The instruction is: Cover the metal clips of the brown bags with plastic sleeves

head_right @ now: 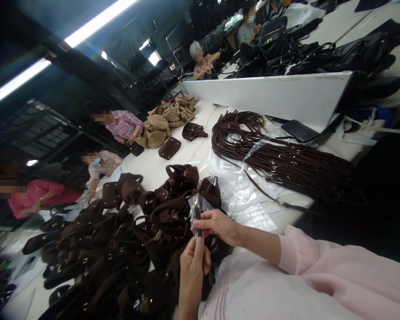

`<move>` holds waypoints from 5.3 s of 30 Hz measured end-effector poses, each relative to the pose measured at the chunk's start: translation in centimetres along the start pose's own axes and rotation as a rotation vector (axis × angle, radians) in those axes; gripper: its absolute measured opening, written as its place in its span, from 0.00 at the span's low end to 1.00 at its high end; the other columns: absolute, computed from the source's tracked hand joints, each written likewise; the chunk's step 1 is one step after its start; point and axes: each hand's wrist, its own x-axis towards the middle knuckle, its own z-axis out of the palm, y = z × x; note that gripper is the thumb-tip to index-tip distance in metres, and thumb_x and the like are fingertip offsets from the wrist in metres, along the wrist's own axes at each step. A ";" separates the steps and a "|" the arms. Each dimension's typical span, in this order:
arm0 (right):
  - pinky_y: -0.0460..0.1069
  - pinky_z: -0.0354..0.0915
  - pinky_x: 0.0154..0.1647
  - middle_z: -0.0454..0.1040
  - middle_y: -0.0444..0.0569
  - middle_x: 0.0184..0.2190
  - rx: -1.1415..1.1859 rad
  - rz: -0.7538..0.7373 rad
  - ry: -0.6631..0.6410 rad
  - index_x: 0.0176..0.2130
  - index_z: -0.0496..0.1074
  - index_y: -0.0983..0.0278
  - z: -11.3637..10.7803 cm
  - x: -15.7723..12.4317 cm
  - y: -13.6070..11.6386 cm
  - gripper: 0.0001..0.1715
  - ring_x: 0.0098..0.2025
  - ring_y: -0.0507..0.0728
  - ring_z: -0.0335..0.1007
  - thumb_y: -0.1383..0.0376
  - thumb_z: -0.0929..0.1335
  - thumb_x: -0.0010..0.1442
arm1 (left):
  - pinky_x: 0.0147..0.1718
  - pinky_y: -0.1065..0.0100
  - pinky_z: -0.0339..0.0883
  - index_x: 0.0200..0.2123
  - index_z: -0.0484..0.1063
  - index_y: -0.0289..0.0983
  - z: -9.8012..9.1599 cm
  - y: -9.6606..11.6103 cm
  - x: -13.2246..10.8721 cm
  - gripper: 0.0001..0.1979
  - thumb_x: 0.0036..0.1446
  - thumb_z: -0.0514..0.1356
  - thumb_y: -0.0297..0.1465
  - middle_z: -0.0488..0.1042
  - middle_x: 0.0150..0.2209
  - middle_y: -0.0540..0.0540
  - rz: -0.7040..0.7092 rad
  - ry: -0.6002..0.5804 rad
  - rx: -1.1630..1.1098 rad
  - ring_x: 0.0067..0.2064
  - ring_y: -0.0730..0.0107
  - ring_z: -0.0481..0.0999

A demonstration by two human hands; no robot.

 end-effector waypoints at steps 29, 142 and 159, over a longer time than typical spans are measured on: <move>0.41 0.70 0.39 0.76 0.50 0.36 0.082 -0.083 0.103 0.36 0.78 0.71 -1.4 0.3 -2.3 0.19 0.35 0.49 0.71 0.59 0.79 0.50 | 0.31 0.73 0.67 0.43 0.75 0.33 0.3 0.0 0.8 0.20 0.57 0.62 0.43 0.76 0.32 0.46 0.052 0.119 -0.019 0.30 0.73 0.74; 0.49 0.68 0.38 0.71 0.48 0.33 -1.244 -1.116 0.198 0.38 0.70 0.65 -1.2 -0.9 -0.9 0.07 0.36 0.54 0.68 0.72 0.63 0.66 | 0.34 0.69 0.68 0.37 0.77 0.33 2.3 0.1 3.2 0.10 0.63 0.56 0.30 0.77 0.31 0.44 0.665 0.479 0.639 0.31 0.69 0.76; 0.49 0.67 0.37 0.69 0.48 0.32 -1.086 -1.071 0.276 0.36 0.68 0.64 -2.4 -1.1 1.8 0.08 0.36 0.54 0.67 0.70 0.62 0.68 | 0.20 0.77 0.55 0.52 0.72 0.30 2.4 -1.0 4.0 0.26 0.53 0.66 0.40 0.69 0.25 0.52 0.124 0.212 -0.274 0.22 0.82 0.60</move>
